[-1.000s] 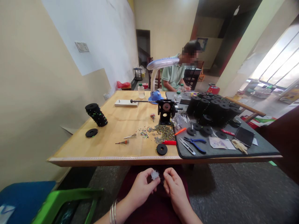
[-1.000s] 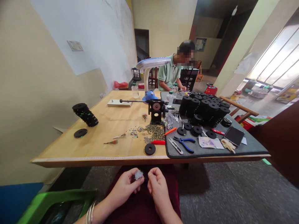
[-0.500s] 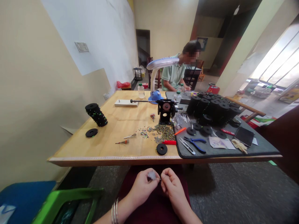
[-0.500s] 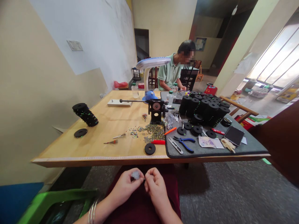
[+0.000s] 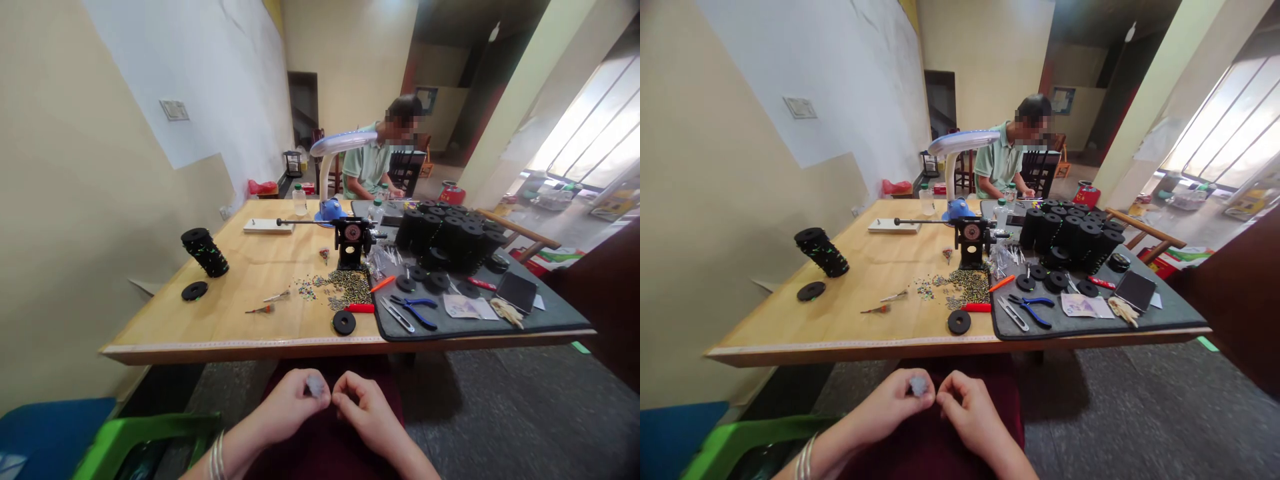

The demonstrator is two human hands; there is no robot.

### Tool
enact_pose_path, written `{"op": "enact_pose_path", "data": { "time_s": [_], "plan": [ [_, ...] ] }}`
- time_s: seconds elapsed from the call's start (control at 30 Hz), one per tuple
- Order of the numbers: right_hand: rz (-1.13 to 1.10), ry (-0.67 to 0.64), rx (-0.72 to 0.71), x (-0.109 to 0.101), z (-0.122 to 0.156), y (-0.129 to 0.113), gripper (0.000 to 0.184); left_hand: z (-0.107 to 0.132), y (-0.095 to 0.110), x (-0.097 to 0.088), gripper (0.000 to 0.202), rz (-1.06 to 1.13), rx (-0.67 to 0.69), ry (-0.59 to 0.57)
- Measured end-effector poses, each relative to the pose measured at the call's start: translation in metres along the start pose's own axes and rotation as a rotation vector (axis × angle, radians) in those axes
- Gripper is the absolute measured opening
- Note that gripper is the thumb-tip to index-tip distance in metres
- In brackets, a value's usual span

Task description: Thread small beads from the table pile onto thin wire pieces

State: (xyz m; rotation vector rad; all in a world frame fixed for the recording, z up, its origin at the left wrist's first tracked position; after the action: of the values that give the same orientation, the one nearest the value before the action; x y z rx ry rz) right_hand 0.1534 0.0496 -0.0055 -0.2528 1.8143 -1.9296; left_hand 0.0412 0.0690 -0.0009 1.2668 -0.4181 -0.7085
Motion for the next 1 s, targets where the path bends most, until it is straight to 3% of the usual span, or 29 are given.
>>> {"op": "enact_pose_path", "data": {
  "time_s": [0.17,0.37,0.7,0.87,1.0],
  "plan": [
    [0.117,-0.01,-0.153,-0.004,0.004,-0.022,0.014,0.01,0.006,0.016,0.03,0.554,-0.062,-0.188],
    [0.087,0.023,-0.22,-0.01,-0.001,-0.017,0.021,0.008,0.03,0.015,0.033,0.778,0.033,-0.196],
    [-0.021,0.032,-0.184,-0.012,-0.007,0.005,0.025,0.004,0.06,0.008,0.033,0.817,0.098,-0.174],
    [-0.083,0.025,-0.167,-0.013,-0.007,0.009,0.027,0.001,0.065,0.006,0.036,0.743,0.102,-0.157],
    [-0.146,-0.056,-0.16,-0.008,-0.006,0.004,0.029,-0.004,0.063,0.005,0.032,0.613,0.115,-0.149]
  ]
}}
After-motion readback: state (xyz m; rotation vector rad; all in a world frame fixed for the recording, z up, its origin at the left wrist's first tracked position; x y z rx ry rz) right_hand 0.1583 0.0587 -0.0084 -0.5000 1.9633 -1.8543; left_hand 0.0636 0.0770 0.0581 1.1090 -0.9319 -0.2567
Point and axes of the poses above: each hand's wrist, its own z-axis away from the middle knuckle, its own x-axis out of the palm, y = z × x, the point moved 9 cm from there along -z, towards the middle knuckle, and after that the axes turned 13 degrees about -y, right-handed, at the moved point
